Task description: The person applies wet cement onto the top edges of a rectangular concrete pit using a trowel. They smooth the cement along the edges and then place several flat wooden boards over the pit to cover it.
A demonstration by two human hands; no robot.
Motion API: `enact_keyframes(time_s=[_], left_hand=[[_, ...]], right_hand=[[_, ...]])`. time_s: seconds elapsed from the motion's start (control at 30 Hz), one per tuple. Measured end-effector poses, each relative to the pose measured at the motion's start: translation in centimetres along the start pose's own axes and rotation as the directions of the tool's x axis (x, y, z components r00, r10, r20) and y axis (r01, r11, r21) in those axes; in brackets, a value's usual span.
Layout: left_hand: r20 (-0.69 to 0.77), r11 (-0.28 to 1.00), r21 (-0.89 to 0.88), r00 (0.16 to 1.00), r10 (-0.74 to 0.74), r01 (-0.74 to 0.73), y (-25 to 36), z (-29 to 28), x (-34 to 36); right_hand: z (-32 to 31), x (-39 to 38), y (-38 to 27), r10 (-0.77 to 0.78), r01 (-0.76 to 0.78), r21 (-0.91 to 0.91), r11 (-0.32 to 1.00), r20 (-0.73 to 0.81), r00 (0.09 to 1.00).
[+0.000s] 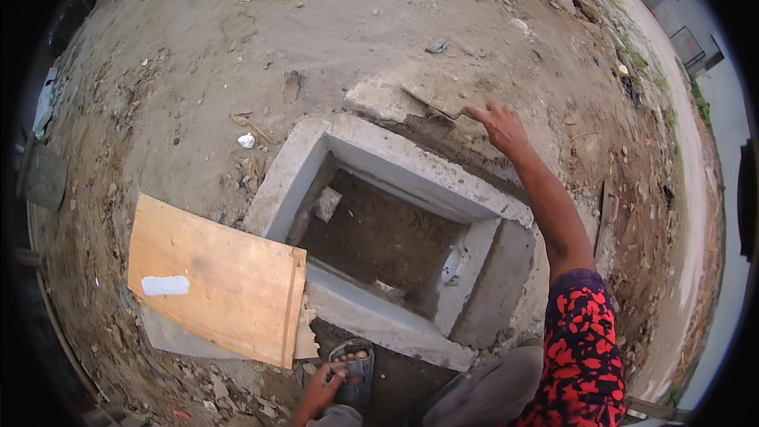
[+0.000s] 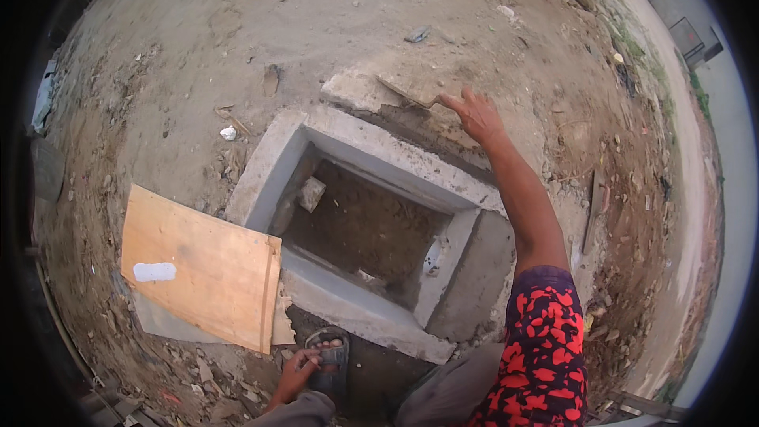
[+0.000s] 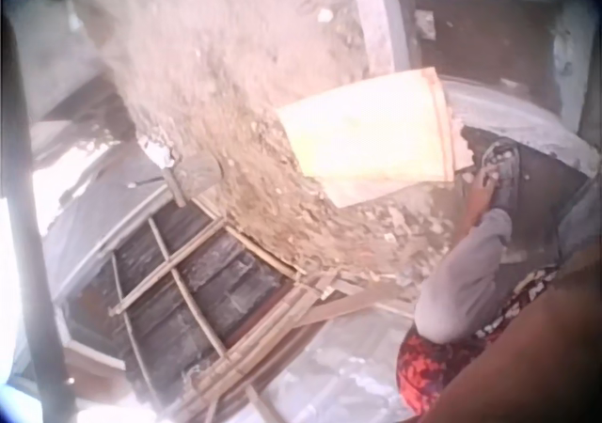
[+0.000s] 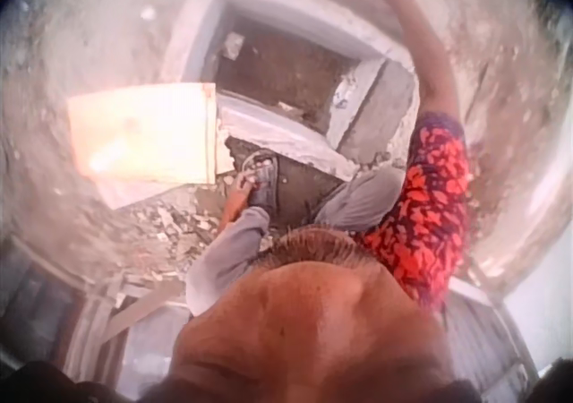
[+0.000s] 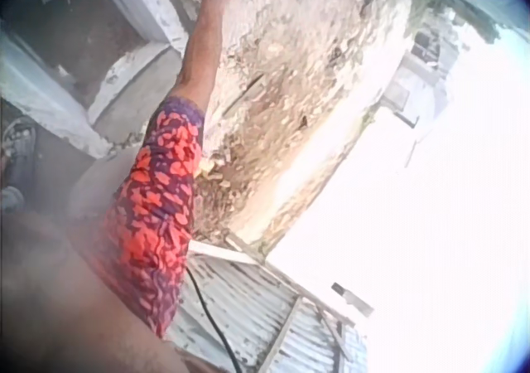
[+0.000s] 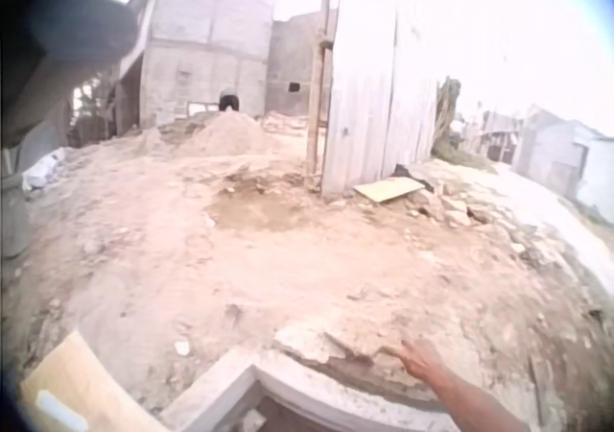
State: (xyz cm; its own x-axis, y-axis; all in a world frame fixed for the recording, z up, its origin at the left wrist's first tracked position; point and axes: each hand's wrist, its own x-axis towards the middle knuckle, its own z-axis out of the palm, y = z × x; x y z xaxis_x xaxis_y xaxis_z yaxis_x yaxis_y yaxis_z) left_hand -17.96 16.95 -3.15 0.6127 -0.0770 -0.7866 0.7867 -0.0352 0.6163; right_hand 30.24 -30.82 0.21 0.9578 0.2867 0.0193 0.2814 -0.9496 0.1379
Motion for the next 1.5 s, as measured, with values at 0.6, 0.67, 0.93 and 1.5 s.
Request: enact_keyframes(time_s=[0.6,0.67,0.93,1.5], left_hand=[[0.013,0.999,0.01,0.999,0.05,-0.05,-0.9,0.8,1.3],[-0.014,0.999,0.015,0.999,0.041,-0.041,-0.7,0.7,1.0],[0.004,0.999,0.04,1.0,0.008,-0.008,-0.9,0.5,1.0],[-0.043,0.995,0.097,0.999,0.027,-0.023,-0.1,1.1,0.8]], right_hand=[[-10.5,-11.1,19.4,0.123,-0.155,0.088,0.984,0.296,0.947],[-10.3,-11.0,20.0,0.007,-0.046,0.127,0.991,0.29,0.957],[-10.8,-8.0,20.2,0.166,-0.127,-0.149,0.981,0.298,0.94],[-14.2,-3.8,16.4,0.017,0.082,-0.421,0.903,0.227,0.974]])
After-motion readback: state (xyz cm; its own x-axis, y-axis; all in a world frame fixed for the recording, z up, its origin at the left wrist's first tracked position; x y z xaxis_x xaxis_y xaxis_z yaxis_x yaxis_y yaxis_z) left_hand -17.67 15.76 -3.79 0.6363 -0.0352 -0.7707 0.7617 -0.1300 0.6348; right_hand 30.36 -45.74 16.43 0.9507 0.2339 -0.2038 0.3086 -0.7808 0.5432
